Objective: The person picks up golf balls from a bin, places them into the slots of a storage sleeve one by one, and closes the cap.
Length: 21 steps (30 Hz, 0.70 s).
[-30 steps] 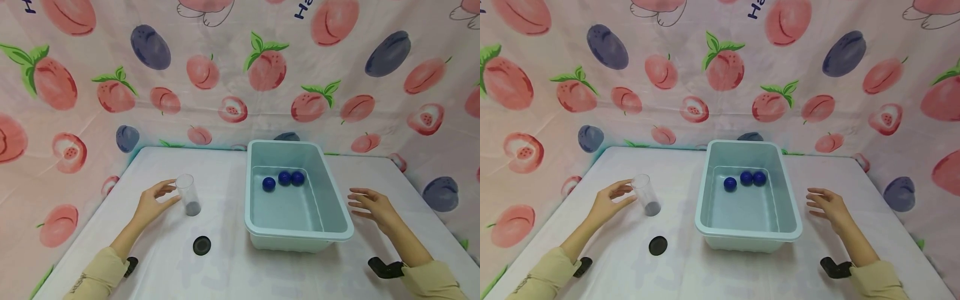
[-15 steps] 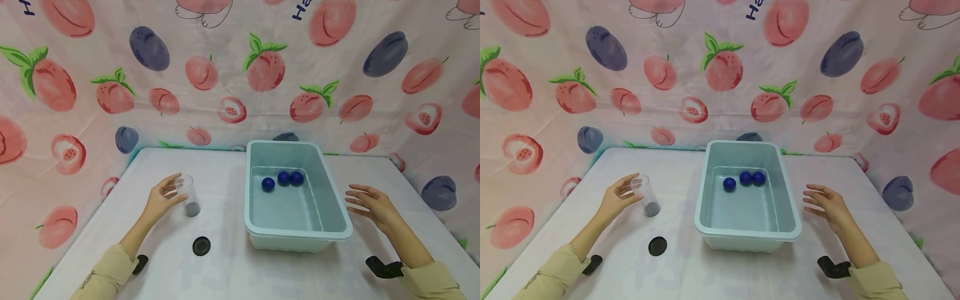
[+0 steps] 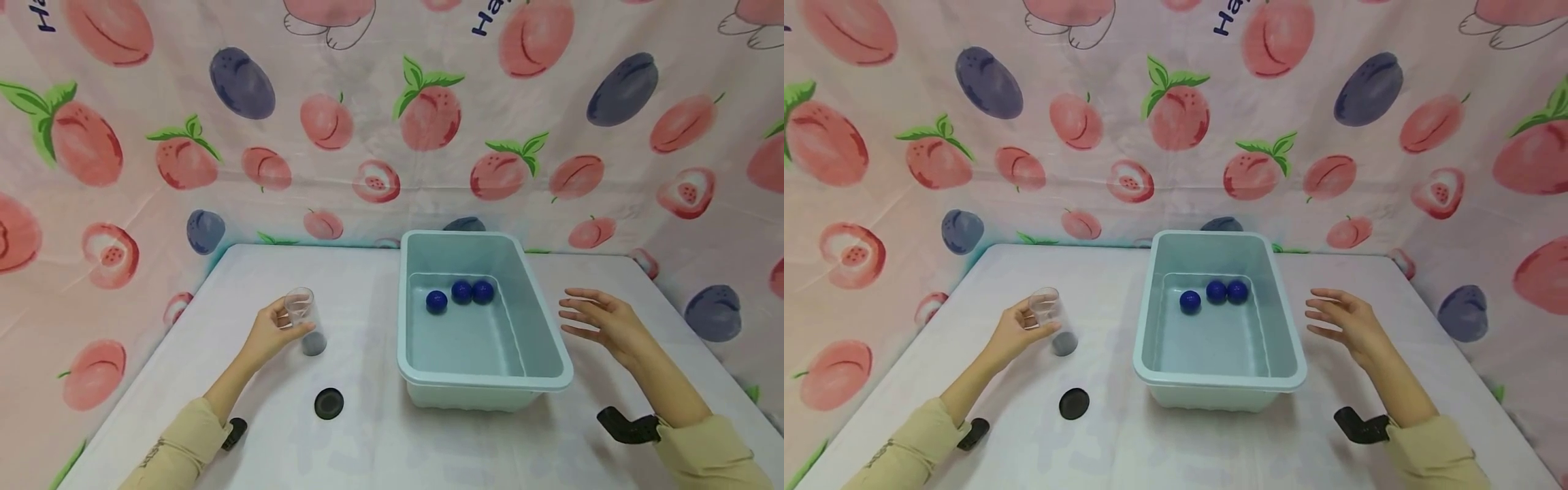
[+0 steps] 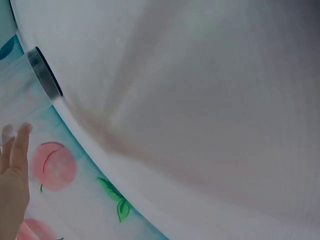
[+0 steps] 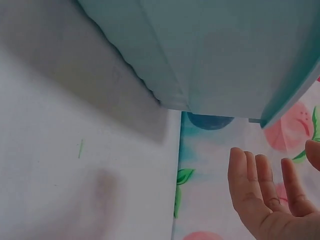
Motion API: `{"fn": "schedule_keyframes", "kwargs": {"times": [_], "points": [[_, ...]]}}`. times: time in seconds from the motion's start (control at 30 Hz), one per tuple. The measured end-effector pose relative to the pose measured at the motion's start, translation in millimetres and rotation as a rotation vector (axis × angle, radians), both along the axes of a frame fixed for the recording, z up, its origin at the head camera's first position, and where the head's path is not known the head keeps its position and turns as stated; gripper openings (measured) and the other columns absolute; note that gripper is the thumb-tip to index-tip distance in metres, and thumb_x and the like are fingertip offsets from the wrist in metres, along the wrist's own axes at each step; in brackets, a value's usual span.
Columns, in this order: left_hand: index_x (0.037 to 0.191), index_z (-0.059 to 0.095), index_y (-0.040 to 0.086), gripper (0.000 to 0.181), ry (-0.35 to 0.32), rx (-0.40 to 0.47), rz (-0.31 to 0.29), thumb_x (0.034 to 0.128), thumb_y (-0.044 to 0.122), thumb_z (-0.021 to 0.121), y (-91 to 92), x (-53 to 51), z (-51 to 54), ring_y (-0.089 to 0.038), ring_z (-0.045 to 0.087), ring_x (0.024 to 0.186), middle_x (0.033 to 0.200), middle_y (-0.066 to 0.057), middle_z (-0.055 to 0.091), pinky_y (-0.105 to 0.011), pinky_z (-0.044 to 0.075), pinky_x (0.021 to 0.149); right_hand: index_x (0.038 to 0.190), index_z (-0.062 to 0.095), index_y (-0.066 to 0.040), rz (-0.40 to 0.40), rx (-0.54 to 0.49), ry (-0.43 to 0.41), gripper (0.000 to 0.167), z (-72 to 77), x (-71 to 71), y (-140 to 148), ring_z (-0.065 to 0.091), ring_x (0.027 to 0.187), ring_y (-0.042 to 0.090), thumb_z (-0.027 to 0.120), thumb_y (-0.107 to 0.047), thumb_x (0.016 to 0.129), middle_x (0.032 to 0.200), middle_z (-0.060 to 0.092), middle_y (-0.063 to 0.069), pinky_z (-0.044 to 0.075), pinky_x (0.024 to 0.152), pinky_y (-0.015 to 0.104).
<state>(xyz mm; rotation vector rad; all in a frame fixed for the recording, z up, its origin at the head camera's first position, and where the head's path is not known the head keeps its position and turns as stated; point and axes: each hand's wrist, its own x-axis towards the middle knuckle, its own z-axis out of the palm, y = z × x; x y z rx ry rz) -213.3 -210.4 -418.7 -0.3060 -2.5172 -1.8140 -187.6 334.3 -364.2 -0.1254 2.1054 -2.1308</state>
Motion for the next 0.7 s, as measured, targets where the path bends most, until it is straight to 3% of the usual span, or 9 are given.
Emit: {"fn": "schedule_keyframes", "kwargs": {"times": [0.27, 0.5, 0.7], "points": [[0.124, 0.054, -0.001, 0.051, -0.017, -0.057, 0.02, 0.0786, 0.008, 0.075, 0.0, -0.8, -2.2, -0.007, 0.064, 0.095, 0.12, -0.026, 0.059, -0.015, 0.053, 0.073, 0.1, 0.063, -0.033, 0.004, 0.083, -0.001, 0.019, 17.0, -5.2, 0, 0.068, 0.084, 0.001, 0.052, -0.017, 0.097, 0.094, 0.069, -0.018, 0.058, 0.067, 0.023], [0.124, 0.055, -0.002, 0.05, -0.024, -0.048, 0.024, 0.0786, 0.006, 0.075, 1.4, -0.2, -2.0, 0.007, 0.061, 0.087, 0.121, -0.027, 0.06, -0.014, 0.053, 0.073, 0.101, 0.062, -0.032, 0.03, 0.111, 0.018, 0.019, 31.7, -10.9, -2, 0.068, 0.084, 0.001, 0.051, -0.017, 0.097, 0.093, 0.069, -0.018, 0.057, 0.067, 0.023], [0.124, 0.055, -0.001, 0.05, -0.008, -0.047, 0.017, 0.0781, 0.006, 0.075, 1.2, 0.9, 0.3, 0.005, 0.062, 0.088, 0.121, -0.026, 0.06, -0.015, 0.053, 0.073, 0.102, 0.062, -0.031, 0.051, 0.136, 0.036, 0.02, 44.3, -15.8, -6, 0.068, 0.085, 0.001, 0.051, -0.015, 0.097, 0.094, 0.069, -0.017, 0.057, 0.066, 0.023]]}}
